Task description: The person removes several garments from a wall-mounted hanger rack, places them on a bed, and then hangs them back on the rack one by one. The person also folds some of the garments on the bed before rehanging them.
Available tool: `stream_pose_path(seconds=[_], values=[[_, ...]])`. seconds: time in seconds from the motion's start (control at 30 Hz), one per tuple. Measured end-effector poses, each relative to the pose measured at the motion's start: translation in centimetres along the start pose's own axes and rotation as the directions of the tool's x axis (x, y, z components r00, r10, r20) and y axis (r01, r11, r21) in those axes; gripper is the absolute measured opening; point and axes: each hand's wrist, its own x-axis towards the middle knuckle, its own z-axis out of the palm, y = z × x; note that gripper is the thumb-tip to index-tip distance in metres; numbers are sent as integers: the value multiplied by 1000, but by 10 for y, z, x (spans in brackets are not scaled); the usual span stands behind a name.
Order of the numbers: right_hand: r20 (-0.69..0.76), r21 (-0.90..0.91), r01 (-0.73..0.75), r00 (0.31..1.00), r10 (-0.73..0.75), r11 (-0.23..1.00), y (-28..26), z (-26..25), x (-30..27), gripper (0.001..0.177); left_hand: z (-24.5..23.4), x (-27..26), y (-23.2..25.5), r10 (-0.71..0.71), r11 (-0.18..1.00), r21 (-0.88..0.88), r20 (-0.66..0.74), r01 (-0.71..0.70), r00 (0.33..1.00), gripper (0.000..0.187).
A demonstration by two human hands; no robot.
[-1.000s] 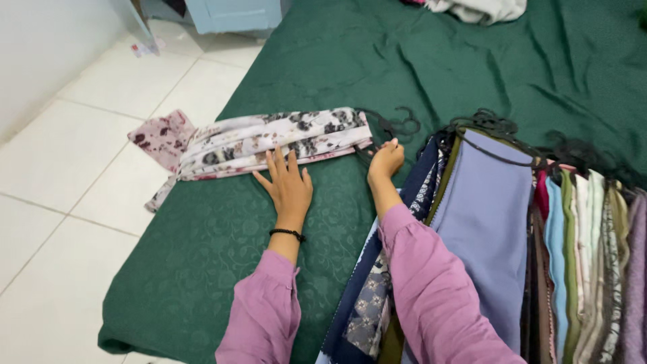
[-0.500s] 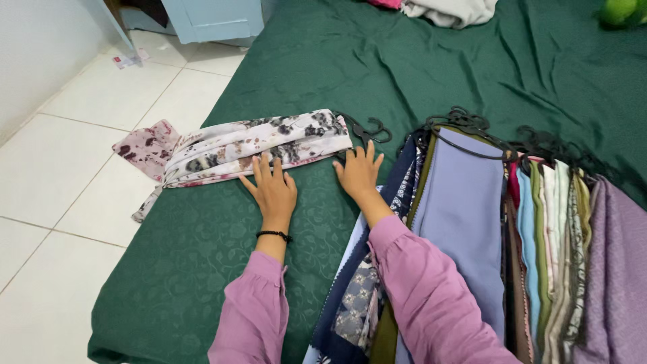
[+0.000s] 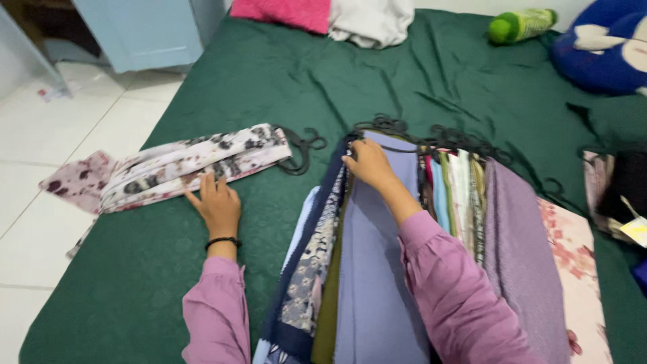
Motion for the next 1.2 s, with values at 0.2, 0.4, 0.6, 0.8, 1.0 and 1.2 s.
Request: stream_pose_path(seconds=[0.2,0.4,0.6,0.8,1.0,1.2], values=[[-173,-26,26,984,-30,999,69,-60,-32,38,4,-5,-1,88,989,111,98,-99,991,36],[-227,1,31,973,-30,1000,111,-88,-95,30,-11,-18,22,-31,999,-11,307,36,951,36],[-355,-42,58,932,-69,997,130,-70,-142,37,-15,-21,85,146,988,-95,352,-120,924,69],[-445,-57,87,890,-103,995,119,-58,-136,49,12,0,120,179,984,-81,343,-161,922,81],[-424,-85,46,902,-78,995,115,-42,-125,56,79,13,124,150,988,-80,317,-131,936,70],[-410,-26,33,911,-41,999,112,-27,-116,56,119,25,138,128,989,41,202,-139,971,58]])
